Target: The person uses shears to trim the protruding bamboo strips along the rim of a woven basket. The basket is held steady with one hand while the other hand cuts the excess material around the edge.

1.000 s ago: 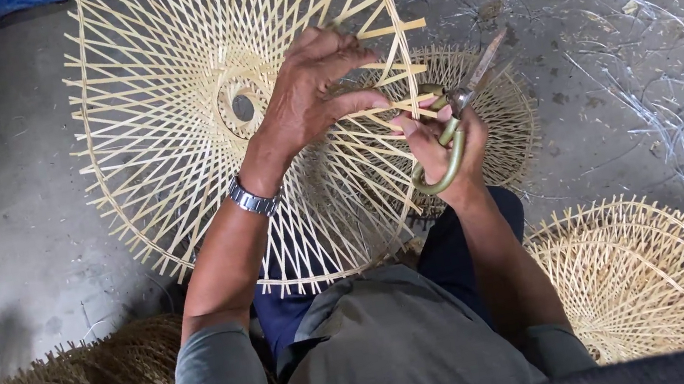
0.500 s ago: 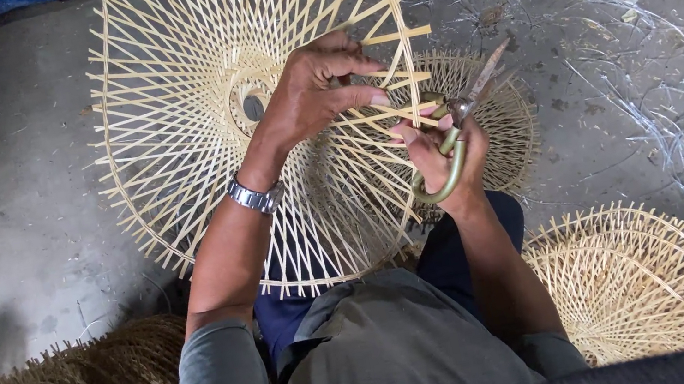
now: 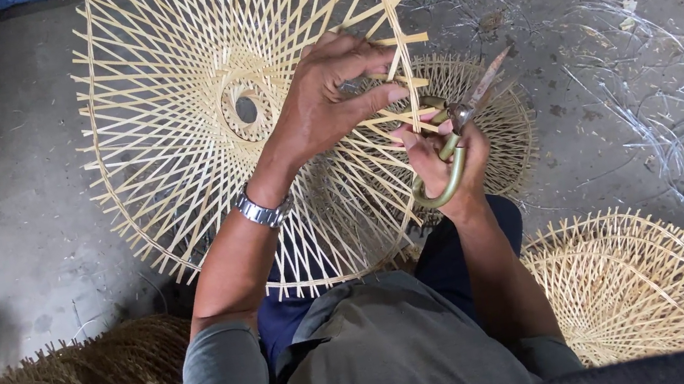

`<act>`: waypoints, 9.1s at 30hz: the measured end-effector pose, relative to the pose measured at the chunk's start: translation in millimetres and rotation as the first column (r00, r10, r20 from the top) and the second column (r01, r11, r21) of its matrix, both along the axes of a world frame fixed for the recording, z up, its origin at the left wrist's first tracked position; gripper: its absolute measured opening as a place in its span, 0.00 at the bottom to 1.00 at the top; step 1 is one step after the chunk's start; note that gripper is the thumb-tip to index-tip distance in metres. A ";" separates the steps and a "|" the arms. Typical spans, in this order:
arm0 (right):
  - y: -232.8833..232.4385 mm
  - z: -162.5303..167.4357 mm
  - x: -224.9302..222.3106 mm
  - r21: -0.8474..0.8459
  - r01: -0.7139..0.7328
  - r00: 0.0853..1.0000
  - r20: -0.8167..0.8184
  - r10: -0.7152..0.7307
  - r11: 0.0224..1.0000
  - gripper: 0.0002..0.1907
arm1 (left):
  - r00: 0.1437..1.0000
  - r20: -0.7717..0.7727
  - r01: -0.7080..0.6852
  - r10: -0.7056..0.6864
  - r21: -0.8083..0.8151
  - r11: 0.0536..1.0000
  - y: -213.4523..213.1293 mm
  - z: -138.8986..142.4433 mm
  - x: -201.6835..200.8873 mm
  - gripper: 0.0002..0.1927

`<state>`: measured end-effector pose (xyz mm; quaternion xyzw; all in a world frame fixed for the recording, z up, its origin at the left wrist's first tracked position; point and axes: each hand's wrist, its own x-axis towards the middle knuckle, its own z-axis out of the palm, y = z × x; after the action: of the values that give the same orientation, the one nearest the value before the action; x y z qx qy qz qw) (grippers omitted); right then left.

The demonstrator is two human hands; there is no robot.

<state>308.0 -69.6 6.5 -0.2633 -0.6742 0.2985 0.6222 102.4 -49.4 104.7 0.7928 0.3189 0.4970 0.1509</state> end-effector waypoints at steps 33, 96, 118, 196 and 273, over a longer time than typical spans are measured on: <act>-0.2 4.2 2.6 0.048 -0.042 0.997 -0.060 0.045 0.998 0.10 | 0.961 0.247 -0.160 0.122 0.140 0.977 -14.8 -11.1 27.4 0.07; 4.9 -4.4 21.5 0.570 0.094 0.965 0.148 -0.215 0.816 0.30 | 0.975 0.002 0.209 -0.223 0.340 0.917 30.2 59.4 19.5 0.17; -27.1 26.7 3.5 0.154 0.025 0.999 0.033 -0.031 0.988 0.13 | 1.000 0.025 -0.016 0.019 -0.136 0.991 1.3 -11.5 -20.2 0.14; 46.9 10.6 76.5 -0.064 -0.301 0.840 -0.490 0.233 0.951 0.04 | 0.834 -0.042 -0.551 0.551 0.011 0.835 26.2 -116.0 -55.3 0.66; 30.5 63.2 -27.4 -0.189 -0.140 0.882 -0.471 0.035 0.972 0.10 | 0.831 0.232 -0.378 0.506 -0.431 0.819 -10.1 -57.8 16.4 0.77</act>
<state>280.6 -39.2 69.7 -0.2198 -0.4803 0.4526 0.7184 118.8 -59.5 46.9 0.5559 0.5531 0.5775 0.2270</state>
